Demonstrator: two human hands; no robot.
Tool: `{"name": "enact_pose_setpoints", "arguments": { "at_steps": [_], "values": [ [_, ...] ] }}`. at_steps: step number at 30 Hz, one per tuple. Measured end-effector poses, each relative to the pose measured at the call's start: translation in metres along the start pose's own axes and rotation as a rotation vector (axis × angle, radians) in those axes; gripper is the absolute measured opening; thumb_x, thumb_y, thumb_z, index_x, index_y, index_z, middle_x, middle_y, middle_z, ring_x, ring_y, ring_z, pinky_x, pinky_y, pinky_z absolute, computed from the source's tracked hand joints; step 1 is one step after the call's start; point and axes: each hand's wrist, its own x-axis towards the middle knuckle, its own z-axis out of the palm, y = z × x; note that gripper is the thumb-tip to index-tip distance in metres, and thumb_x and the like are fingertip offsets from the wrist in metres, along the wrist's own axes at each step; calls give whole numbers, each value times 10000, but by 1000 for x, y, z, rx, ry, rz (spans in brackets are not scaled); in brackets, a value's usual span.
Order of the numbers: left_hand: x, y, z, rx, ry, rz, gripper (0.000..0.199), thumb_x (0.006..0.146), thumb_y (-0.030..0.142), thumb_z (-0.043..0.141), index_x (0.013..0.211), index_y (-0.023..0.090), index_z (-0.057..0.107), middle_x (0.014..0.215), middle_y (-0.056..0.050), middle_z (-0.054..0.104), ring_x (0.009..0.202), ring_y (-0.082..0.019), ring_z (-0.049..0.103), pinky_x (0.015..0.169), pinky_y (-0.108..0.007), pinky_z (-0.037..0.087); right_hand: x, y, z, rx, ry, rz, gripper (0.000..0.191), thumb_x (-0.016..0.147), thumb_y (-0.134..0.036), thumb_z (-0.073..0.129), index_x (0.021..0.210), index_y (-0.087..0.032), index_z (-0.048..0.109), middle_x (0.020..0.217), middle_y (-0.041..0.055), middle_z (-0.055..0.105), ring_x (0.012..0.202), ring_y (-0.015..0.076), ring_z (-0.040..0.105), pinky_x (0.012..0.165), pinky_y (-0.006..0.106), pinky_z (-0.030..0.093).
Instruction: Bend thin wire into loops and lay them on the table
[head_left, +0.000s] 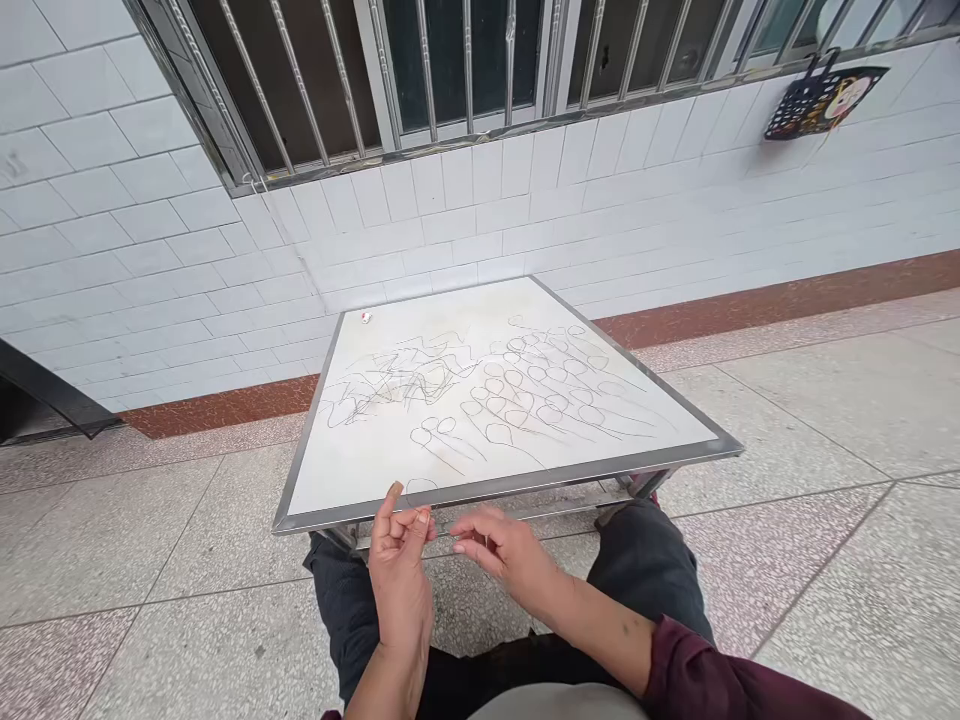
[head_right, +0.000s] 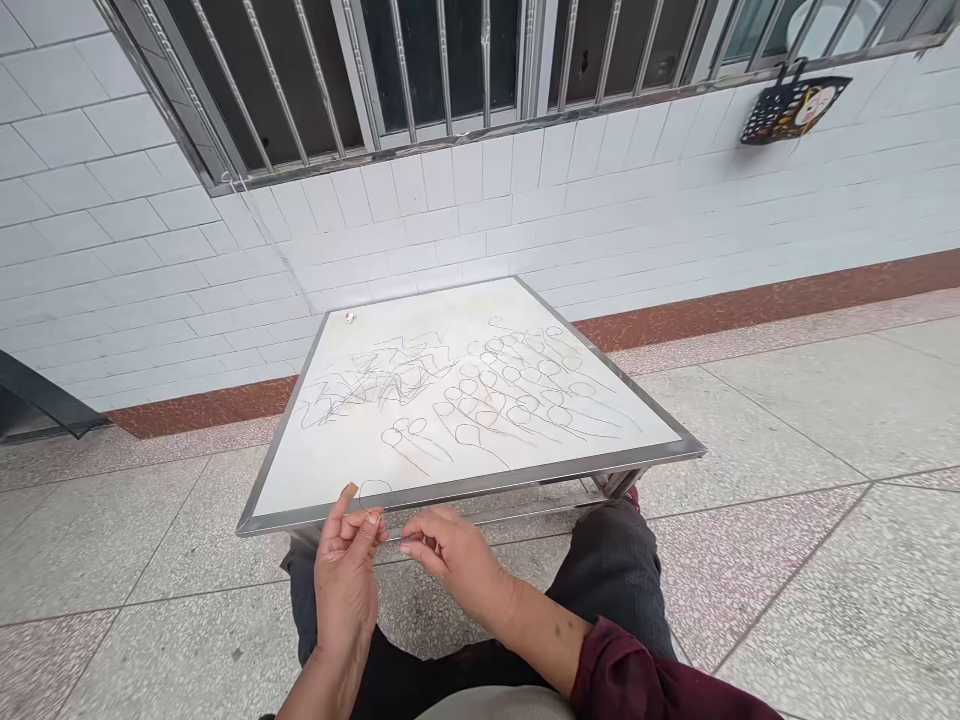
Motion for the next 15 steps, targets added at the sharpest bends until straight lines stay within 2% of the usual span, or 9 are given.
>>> {"name": "enact_pose_setpoints", "arguments": {
  "at_steps": [4,8,11,15],
  "values": [
    [8,-5,-3,24,16,9,598,738,276,735,1285,185,511,754,5,607,828,-129,569,699,-227,452,1,6,8,9,15,58,79,844,-226,608,895,-212,667,776,12,656,685,142,588,642,245,449],
    [31,-10,-1,68,0,29,583,733,292,728,1262,172,517,802,-18,638,788,-129,585,676,-237,472,17,14,8,-46,23,89,95,858,-185,565,863,-211,656,754,-4,645,700,140,583,656,242,435],
    [56,-16,3,81,13,59,552,710,303,731,1204,147,542,795,-25,646,740,-127,596,667,-251,490,40,19,7,-171,-5,62,118,877,-178,542,888,-208,655,763,0,630,714,142,572,664,242,427],
    [89,-27,2,74,57,77,519,681,291,732,1142,130,557,748,-16,643,725,-131,617,679,-269,513,68,24,11,-443,-51,56,166,916,-198,499,942,-214,662,850,30,641,824,167,578,696,254,422]
  ]
}}
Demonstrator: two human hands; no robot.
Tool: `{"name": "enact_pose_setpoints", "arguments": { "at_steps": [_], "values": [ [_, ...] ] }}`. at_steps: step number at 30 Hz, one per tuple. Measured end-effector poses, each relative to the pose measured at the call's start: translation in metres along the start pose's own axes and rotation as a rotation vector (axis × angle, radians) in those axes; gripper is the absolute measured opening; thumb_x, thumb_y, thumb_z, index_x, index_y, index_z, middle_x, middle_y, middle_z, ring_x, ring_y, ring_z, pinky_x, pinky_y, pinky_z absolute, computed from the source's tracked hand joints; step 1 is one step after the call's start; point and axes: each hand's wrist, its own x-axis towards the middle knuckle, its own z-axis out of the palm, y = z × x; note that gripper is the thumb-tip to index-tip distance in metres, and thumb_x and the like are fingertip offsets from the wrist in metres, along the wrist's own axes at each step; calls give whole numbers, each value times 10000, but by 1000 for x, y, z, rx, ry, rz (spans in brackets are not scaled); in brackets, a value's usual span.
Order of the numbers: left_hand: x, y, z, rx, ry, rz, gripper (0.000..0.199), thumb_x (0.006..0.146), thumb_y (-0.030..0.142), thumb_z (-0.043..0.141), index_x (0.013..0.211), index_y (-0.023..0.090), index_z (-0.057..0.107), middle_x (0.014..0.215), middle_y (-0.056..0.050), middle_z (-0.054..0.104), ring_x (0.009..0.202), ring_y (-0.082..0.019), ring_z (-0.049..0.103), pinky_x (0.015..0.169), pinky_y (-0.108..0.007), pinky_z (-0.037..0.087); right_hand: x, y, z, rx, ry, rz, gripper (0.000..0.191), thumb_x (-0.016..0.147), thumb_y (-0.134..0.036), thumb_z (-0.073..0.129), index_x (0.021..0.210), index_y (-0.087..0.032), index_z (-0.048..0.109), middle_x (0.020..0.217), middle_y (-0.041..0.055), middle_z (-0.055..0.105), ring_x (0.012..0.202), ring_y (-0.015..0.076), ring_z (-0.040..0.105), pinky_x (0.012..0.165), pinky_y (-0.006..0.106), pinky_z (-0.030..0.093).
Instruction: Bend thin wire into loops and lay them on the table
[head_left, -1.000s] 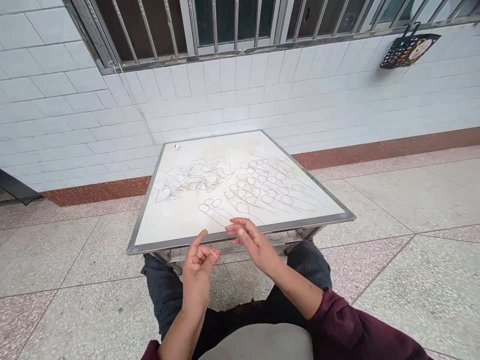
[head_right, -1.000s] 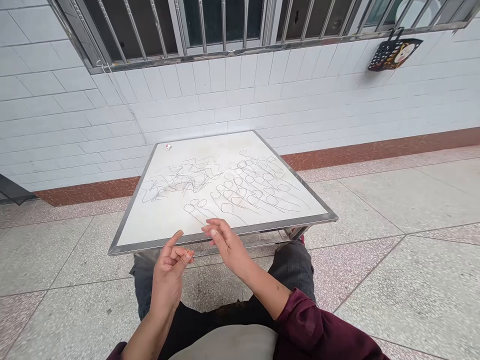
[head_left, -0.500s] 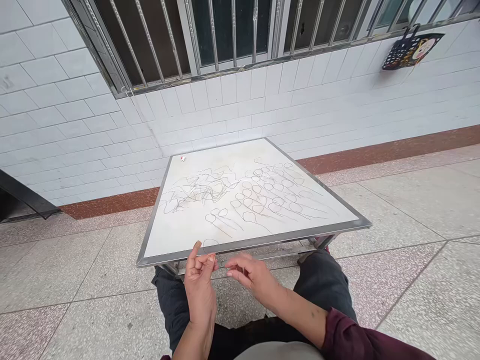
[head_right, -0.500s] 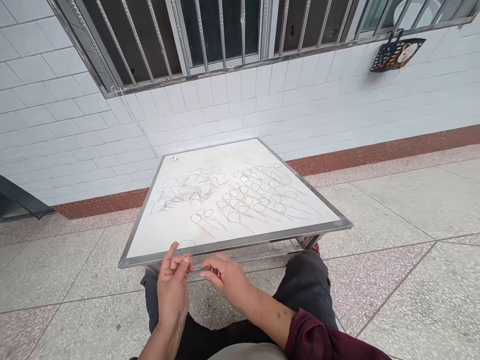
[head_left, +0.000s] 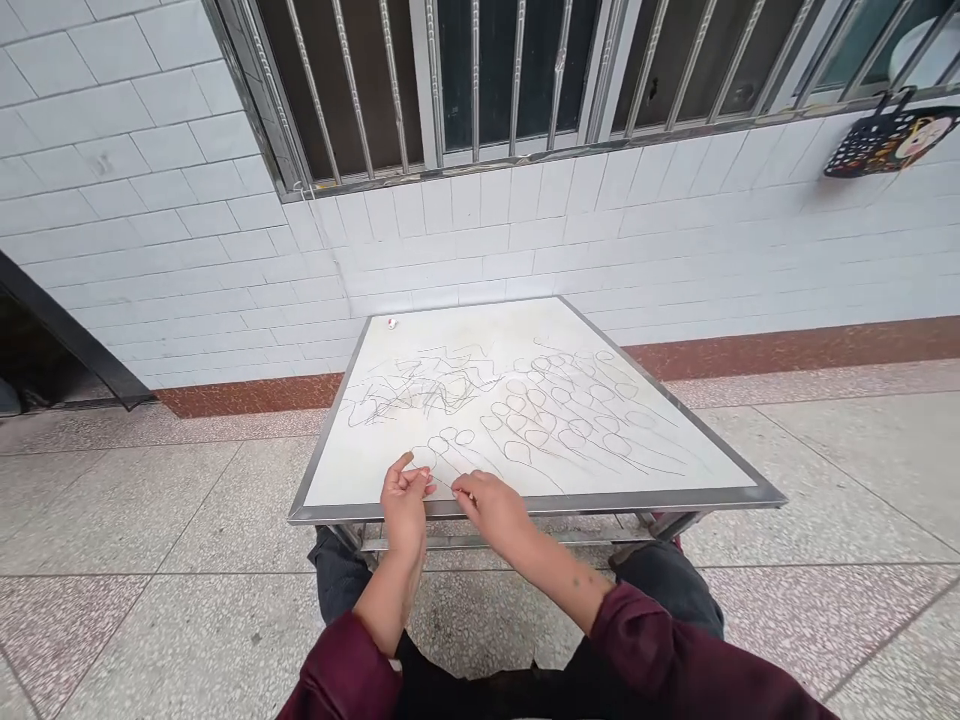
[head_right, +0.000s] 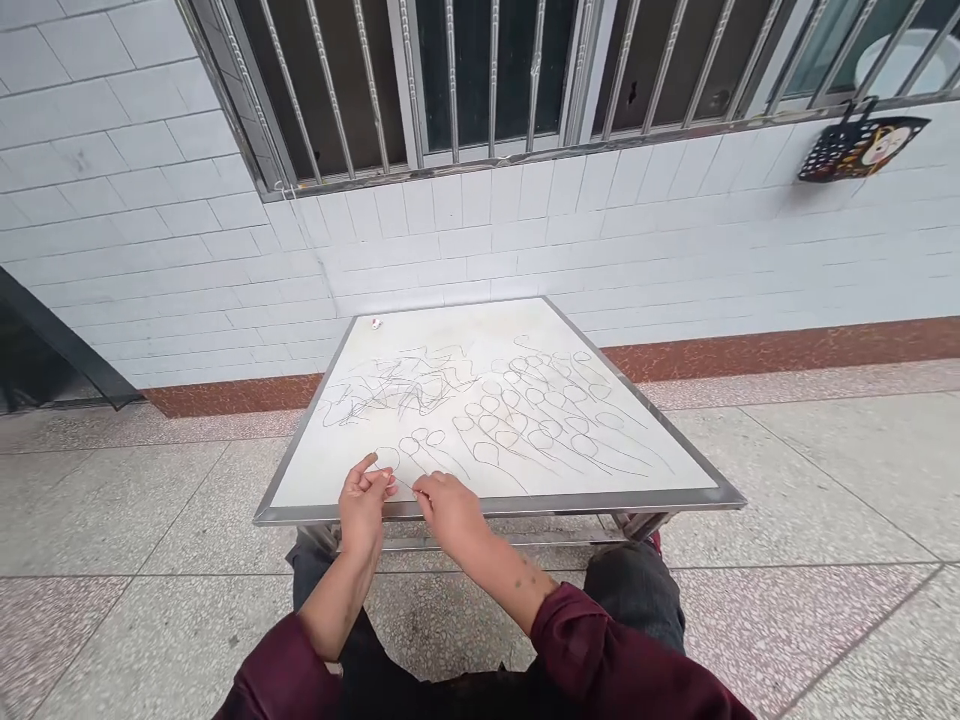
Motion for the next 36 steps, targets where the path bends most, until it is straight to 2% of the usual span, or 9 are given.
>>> {"name": "enact_pose_setpoints", "arguments": {
  "at_steps": [3,8,12,15,18,21,27,32,36],
  "values": [
    [18,-10,-1,17,9,-19,504,659,293,745,1097,117,567,695,-3,626,674,-132,627,678,-298,536,14,2,9,-122,-30,12,182,933,-225,482,958,-226,662,893,37,654,894,181,575,702,257,417],
    [36,-24,-6,119,-21,-47,486,667,308,753,1066,99,569,640,0,599,621,-147,641,634,-323,559,26,9,25,-159,-53,47,170,932,-231,490,956,-227,657,875,28,664,893,176,574,683,251,411],
    [36,-32,-18,267,-16,4,530,737,270,696,1202,114,497,779,-42,618,644,-153,650,581,-319,564,27,12,29,-192,-62,45,171,939,-238,480,958,-232,650,892,25,661,904,176,560,686,252,406],
    [35,-32,-34,417,20,103,504,824,240,561,1298,137,427,866,-53,588,683,-152,633,577,-318,559,27,11,31,-228,-71,27,185,949,-239,463,953,-234,648,904,31,658,917,183,544,691,253,404],
    [44,-24,-53,600,58,239,462,839,186,479,1300,164,455,921,-64,568,823,-184,605,731,-370,546,31,11,36,-269,-91,3,208,960,-242,443,938,-230,649,901,45,653,918,192,530,679,252,400],
    [63,-12,-70,795,50,360,429,805,128,495,1230,171,545,951,-80,570,963,-232,550,943,-448,435,38,12,43,-309,-106,-16,221,963,-219,429,926,-210,646,905,68,647,919,202,522,665,256,398],
    [89,-5,-78,1064,-45,479,440,803,115,493,1240,131,545,1001,-129,570,1014,-293,497,975,-494,366,51,11,50,-349,-95,-37,228,966,-202,410,927,-180,634,913,96,635,911,215,530,678,273,420],
    [87,-10,-78,1166,-66,502,452,839,154,469,1290,130,487,1025,-130,567,1021,-287,506,959,-469,384,42,10,44,-328,-50,-56,229,969,-241,407,1044,-199,620,1011,98,612,972,222,538,733,288,460],
    [92,-11,-84,1195,-58,492,453,833,147,476,1286,130,474,1013,-116,585,942,-248,565,903,-424,438,14,12,42,-103,46,-189,268,973,-228,372,1086,-210,614,919,63,606,831,169,581,697,258,478]
  ]
}}
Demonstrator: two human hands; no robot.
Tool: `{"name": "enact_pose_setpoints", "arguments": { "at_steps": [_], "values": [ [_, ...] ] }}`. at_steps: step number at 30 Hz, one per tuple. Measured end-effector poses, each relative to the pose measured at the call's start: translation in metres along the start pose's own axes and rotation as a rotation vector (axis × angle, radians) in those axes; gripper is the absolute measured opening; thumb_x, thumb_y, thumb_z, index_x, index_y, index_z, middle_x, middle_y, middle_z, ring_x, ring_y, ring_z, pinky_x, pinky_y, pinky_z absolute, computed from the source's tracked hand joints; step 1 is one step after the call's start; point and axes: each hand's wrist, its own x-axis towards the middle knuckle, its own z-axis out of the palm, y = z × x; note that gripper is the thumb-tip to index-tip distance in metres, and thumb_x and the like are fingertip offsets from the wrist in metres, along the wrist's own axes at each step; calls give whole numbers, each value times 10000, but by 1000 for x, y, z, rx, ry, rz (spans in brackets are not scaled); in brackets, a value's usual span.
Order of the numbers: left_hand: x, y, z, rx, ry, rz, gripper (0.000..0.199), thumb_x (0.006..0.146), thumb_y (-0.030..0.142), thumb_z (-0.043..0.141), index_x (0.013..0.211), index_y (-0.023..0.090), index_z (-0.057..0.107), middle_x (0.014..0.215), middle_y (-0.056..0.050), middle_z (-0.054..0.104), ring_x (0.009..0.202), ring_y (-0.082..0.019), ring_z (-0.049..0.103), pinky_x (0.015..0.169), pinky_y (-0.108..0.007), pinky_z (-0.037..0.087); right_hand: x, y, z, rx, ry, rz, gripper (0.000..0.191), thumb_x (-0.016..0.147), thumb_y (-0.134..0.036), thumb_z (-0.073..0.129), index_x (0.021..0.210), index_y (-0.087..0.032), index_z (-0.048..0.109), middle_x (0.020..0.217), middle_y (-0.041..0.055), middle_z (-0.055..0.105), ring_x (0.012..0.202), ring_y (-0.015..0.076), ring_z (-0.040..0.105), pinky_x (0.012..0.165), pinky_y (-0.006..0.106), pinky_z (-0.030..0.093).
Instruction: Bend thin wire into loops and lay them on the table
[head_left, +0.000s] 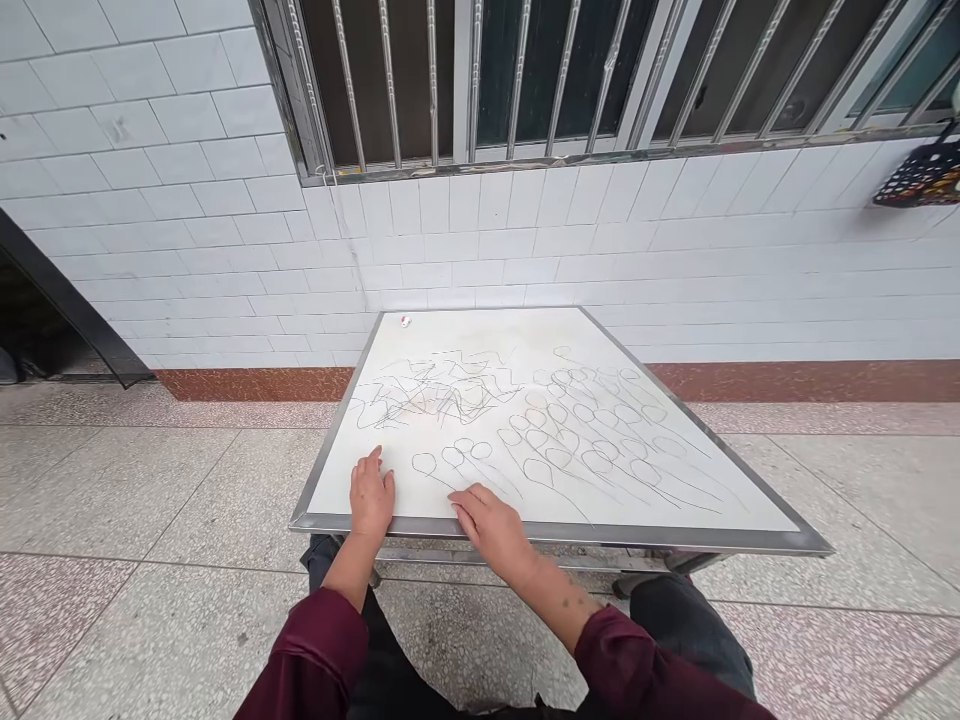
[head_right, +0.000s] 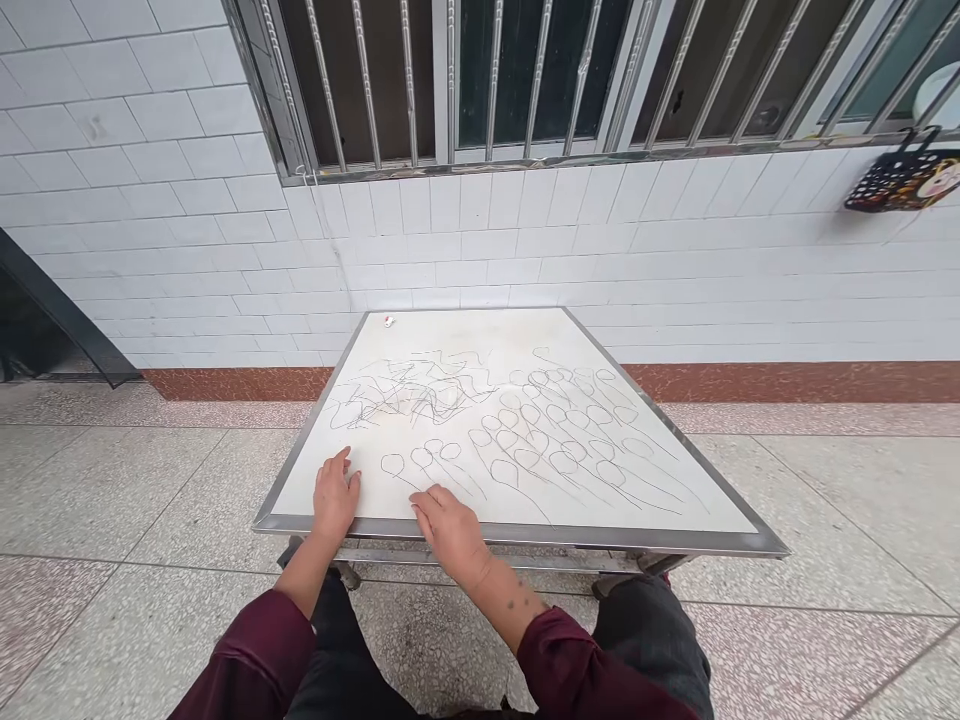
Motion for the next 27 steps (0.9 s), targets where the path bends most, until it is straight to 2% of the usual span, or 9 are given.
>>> {"name": "enact_pose_setpoints", "arguments": {
  "at_steps": [2,4,6,8,11,16,20,24,27],
  "values": [
    [8,-6,-1,6,-13,-5,461,814,133,492,1275,138,481,963,-92,608,851,-219,601,837,-387,475,-19,-3,1,116,2,-64,268,967,-215,373,1074,-213,619,895,55,602,779,153,585,683,251,476],
    [19,-14,-3,17,-17,-9,479,804,130,501,1282,141,476,912,-75,627,797,-211,617,785,-369,493,-40,-6,4,176,-57,-115,252,952,-204,394,1052,-218,625,870,48,602,757,153,588,670,253,472],
    [32,-20,-5,36,3,-14,493,817,135,479,1309,132,452,939,-92,637,826,-224,621,779,-379,493,-62,-7,6,236,-155,-159,248,943,-198,402,1050,-228,624,878,43,607,760,153,599,667,249,473],
    [45,-24,-5,62,37,-8,511,834,122,435,1345,129,420,1046,-128,627,930,-248,602,836,-409,474,-85,-3,8,271,-252,-149,251,946,-211,392,1013,-242,632,864,35,607,739,153,604,653,248,478],
    [63,-29,-4,101,68,17,559,829,72,393,1383,146,391,1158,-148,605,1085,-279,531,928,-447,415,-119,13,9,309,-305,-45,278,953,-232,365,974,-255,641,846,39,614,742,170,619,666,270,495],
    [88,-40,1,149,29,10,578,803,22,387,1364,151,438,1020,-138,681,995,-292,546,836,-420,441,-164,48,7,366,-293,150,287,959,-293,363,927,-266,646,816,53,615,729,185,635,666,292,517],
    [97,-44,1,200,2,1,532,827,19,382,1337,145,469,921,-116,690,936,-267,571,784,-377,445,-176,56,11,403,-259,228,280,954,-329,385,907,-268,654,803,56,616,731,196,637,674,310,524],
    [96,-44,0,273,-5,13,404,913,147,428,1316,160,466,919,-67,656,892,-215,595,796,-379,456,-174,50,16,424,-292,214,298,957,-333,371,896,-262,654,816,54,618,747,195,641,688,311,522],
    [93,-41,1,325,-2,42,407,922,150,404,1326,136,459,922,-94,642,921,-229,592,821,-388,448,-175,47,19,438,-305,209,305,958,-325,365,892,-259,655,818,56,622,764,197,642,697,313,522]
  ]
}}
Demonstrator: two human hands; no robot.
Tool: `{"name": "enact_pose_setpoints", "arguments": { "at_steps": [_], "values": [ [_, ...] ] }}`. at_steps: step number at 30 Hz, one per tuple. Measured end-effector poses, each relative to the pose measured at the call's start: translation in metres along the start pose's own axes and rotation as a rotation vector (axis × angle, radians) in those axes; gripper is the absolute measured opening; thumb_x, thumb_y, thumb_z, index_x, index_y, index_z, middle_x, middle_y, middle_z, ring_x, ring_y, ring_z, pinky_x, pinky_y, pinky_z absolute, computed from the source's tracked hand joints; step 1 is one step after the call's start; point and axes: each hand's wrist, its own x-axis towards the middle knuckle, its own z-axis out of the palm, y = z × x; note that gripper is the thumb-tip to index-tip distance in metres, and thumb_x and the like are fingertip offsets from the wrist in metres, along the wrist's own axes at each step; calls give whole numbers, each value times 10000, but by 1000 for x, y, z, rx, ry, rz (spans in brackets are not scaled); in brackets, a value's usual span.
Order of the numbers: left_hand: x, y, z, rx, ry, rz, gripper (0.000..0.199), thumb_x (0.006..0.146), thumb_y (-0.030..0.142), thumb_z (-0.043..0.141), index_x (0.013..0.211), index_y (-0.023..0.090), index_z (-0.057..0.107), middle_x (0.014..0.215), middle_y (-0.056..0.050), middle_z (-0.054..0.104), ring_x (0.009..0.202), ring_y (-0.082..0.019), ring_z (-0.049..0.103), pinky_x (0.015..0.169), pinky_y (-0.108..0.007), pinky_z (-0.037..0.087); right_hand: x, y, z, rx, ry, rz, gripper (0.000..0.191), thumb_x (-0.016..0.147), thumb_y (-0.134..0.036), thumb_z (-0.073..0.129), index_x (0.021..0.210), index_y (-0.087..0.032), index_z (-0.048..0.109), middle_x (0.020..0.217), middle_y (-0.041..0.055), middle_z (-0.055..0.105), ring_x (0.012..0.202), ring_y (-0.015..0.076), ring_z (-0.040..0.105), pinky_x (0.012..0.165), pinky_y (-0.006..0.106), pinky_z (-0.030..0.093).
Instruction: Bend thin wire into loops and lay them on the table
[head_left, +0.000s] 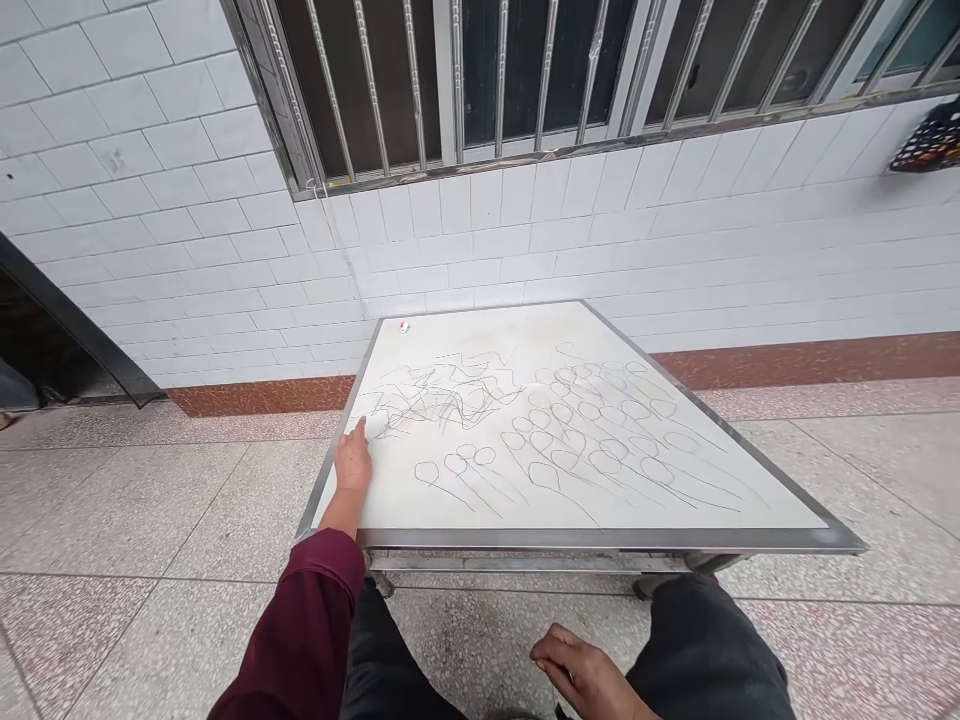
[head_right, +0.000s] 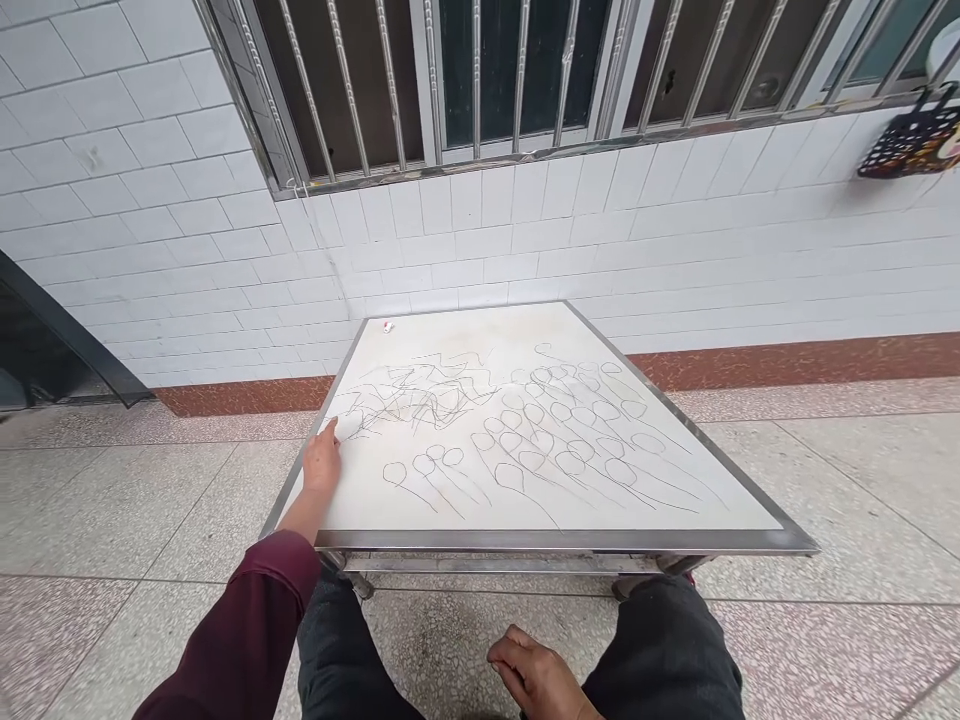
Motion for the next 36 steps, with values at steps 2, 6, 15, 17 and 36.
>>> {"name": "enact_pose_setpoints", "arguments": {
  "at_steps": [2,6,15,17,36],
  "values": [
    [-2,2,0,27,11,21,438,907,118,370,1335,105,458,928,-136,640,966,-265,577,846,-400,429,-2,3,1,9,-1,2,300,956,-320,366,903,-264,656,829,57,627,773,200,643,700,315,522],
    [-14,5,-2,53,27,57,456,892,121,365,1334,100,475,961,-163,633,1003,-303,556,882,-427,395,-7,12,2,15,11,14,294,953,-314,369,913,-278,658,840,55,632,774,203,639,693,320,518],
    [-56,13,-29,-18,80,58,476,840,23,350,1245,128,577,867,-122,596,848,-253,557,797,-383,412,-6,19,8,-4,-13,-13,301,953,-300,377,913,-209,662,838,59,620,781,171,624,719,270,504],
    [-65,17,-41,-64,133,36,479,843,29,346,1254,126,573,849,-115,580,833,-249,558,794,-382,414,-7,18,7,-14,-22,-14,296,957,-288,374,918,-210,657,844,58,618,781,169,625,720,270,502],
    [-153,165,-144,-1335,-160,-264,398,778,245,648,1173,224,601,796,22,559,662,-95,548,589,-204,472,76,-165,-136,-100,277,-596,233,927,-244,531,1143,-269,614,1101,76,595,903,161,573,726,291,511]
  ]
}}
